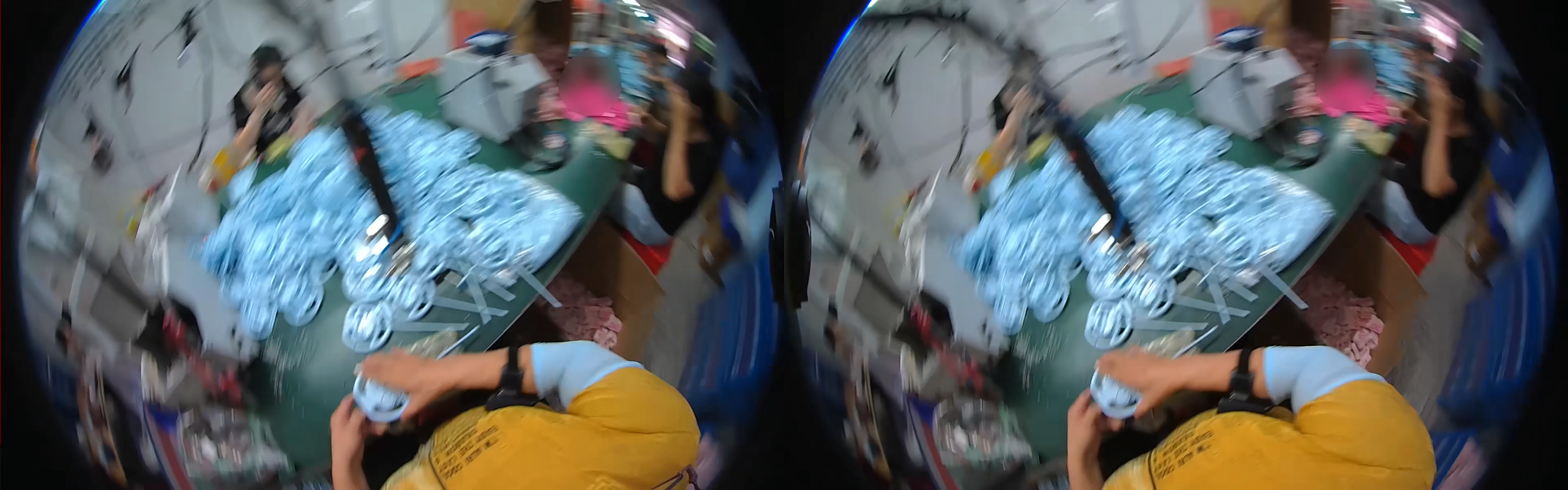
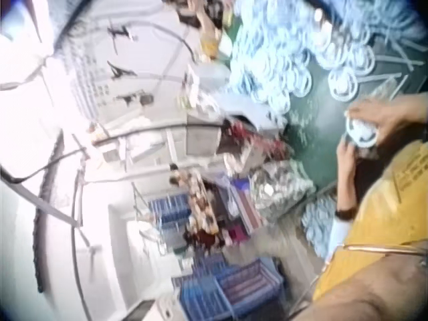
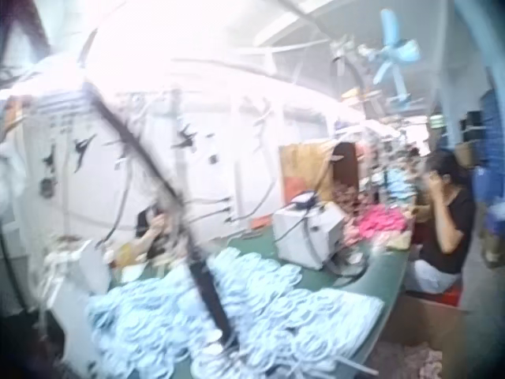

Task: The person assembles light blue plastic rings with white sticks. They insert the stick into the ring, place it on a small block, and use a handheld pneumatic tool to secure the connection. The person repeats this process for multiple units, placing finished items on the table.

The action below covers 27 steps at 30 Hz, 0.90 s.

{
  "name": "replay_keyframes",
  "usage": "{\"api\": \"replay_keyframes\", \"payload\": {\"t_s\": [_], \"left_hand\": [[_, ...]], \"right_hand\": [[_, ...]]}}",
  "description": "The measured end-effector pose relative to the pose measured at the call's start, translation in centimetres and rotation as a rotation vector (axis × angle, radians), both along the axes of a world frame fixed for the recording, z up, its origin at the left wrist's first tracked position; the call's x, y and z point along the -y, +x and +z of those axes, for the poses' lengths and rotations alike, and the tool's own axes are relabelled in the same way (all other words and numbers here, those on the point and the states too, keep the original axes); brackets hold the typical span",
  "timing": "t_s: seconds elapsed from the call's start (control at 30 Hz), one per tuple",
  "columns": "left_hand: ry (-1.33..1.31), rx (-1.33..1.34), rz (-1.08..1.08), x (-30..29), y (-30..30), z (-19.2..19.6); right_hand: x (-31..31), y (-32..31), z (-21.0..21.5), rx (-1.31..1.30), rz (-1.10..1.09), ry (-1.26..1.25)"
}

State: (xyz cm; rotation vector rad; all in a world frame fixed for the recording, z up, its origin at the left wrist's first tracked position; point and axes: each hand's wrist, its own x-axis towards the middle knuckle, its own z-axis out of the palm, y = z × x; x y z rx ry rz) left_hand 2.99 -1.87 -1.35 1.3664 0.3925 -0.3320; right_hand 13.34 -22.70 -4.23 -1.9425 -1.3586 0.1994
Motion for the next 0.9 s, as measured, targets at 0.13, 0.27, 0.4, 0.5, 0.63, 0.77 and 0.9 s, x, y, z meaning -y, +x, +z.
{"api": "replay_keyframes", "payload": {"t_s": [0.13,0.27,0.4,0.5,0.63,0.77,0.9], "left_hand": [[0.035,0.06,-0.037,-0.5,-0.5,-0.5],[-0.069,0.015,0.016,-0.1,-0.9,0.1],[-0.128,0.021,0.003,-0.2,-0.8,-0.3],[-0.13,0.025,-0.019,-0.3,-0.6,-0.2],[-0.131,0.039,-0.013,-0.2,-0.5,-0.5],[-0.121,0.036,-0.003,-0.3,-0.5,-0.7],[-0.137,0.041,-0.003,-0.4,-0.6,-0.8]], "right_hand": [[0.6,0.0,2.5,0.019,0.011,-0.057],[0.8,-0.8,5.1,-0.022,0.002,-0.174],[0.4,-0.6,5.1,-0.008,0.015,-0.237],[0.3,-0.3,5.5,-0.025,0.018,-0.241],[0.3,-0.2,5.3,-0.028,0.014,-0.226],[0.2,-0.3,5.4,-0.014,0.003,-0.211],[0.1,-0.5,5.5,-0.003,0.0,-0.22]]}}
